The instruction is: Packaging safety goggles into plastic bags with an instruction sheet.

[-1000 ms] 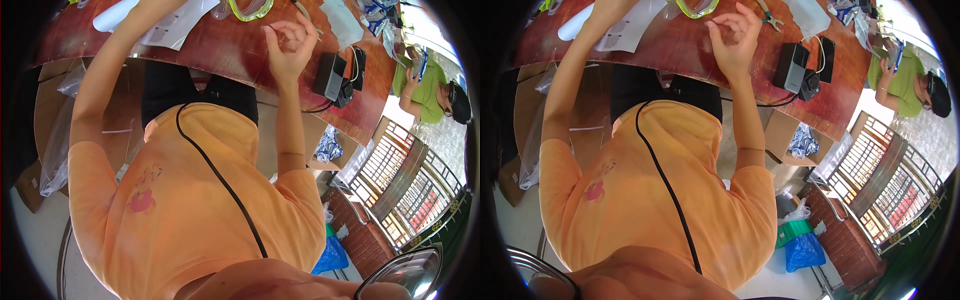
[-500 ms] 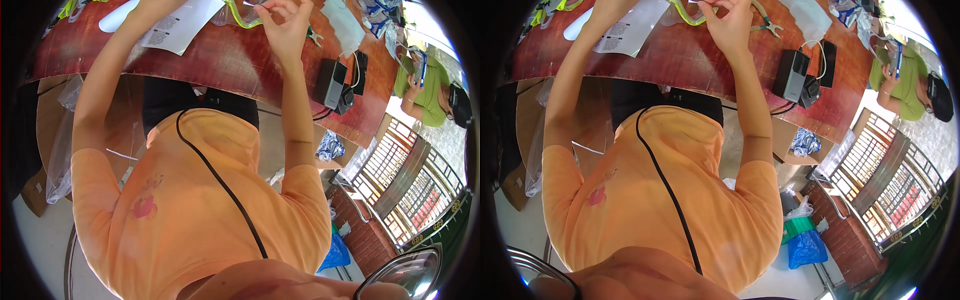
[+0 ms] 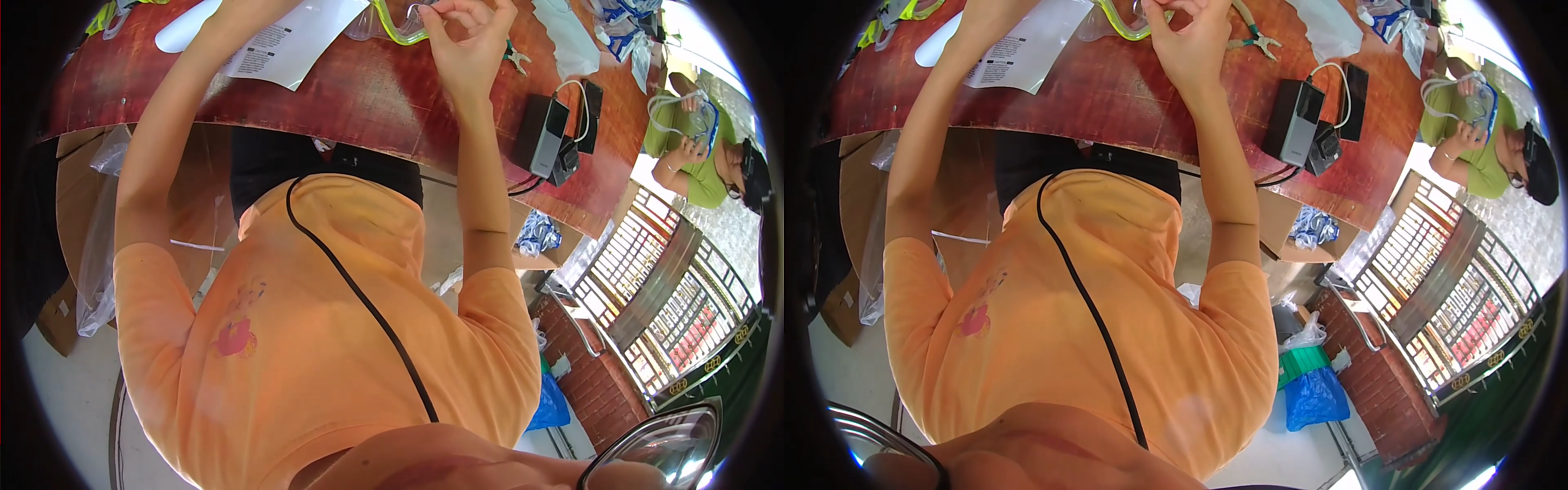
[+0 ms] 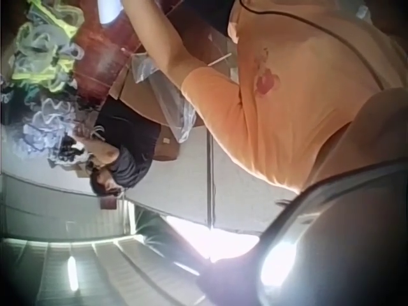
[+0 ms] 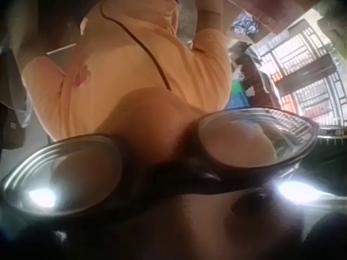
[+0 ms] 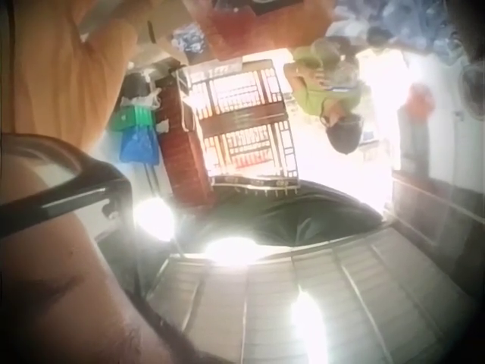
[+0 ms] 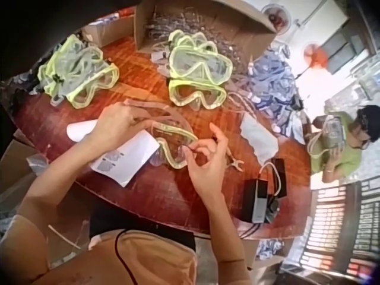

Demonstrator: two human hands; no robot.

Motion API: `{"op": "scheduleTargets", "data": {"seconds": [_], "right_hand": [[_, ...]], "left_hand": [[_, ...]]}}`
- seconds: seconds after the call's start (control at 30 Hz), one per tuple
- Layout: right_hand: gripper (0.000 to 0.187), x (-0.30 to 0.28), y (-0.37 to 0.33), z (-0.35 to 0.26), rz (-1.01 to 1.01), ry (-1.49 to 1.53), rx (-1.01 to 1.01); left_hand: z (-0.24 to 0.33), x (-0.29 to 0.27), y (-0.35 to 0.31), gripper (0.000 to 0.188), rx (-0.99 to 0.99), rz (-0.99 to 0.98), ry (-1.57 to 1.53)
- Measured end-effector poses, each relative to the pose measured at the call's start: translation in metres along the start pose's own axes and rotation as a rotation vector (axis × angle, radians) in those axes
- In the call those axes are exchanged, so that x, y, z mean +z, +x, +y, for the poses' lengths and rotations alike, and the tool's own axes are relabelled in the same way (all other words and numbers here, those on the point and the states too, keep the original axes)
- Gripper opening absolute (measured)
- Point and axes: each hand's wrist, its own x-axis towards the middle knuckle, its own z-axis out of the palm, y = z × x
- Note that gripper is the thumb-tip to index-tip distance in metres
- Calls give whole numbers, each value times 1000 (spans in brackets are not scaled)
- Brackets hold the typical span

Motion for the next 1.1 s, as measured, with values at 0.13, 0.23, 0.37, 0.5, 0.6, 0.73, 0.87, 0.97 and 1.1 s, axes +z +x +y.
{"op": "scheduleTargets", "data": {"seconds": [0.13,0.23,0.37,0.5,0.6,0.73,0.87,0.97,1.1], "right_hand": [[72,3,0,-3,19,-63,-4],[74,6,-1,-10,10,-193,11],[76,14,-2,-18,46,-352,27],[75,7,4,-29,66,-753,-285],[78,6,11,-46,76,-783,85],[59,-5,12,-13,71,-426,30],[30,15,9,8,116,-233,-83],[26,1,7,1,132,-295,-117],[25,2,25,-15,120,-141,35]], "left_hand": [[-4,2,-1,22,-3,-13,9],[-3,1,-3,23,-10,-9,22],[-6,3,-4,24,43,40,40],[-6,-1,-4,25,7,6,54],[-13,-2,-6,25,29,31,78],[-13,-4,-1,25,121,138,79],[-1,-34,-2,29,25,-12,99],[-17,-14,-9,28,123,76,56],[-18,-30,12,25,87,100,-77]]}}
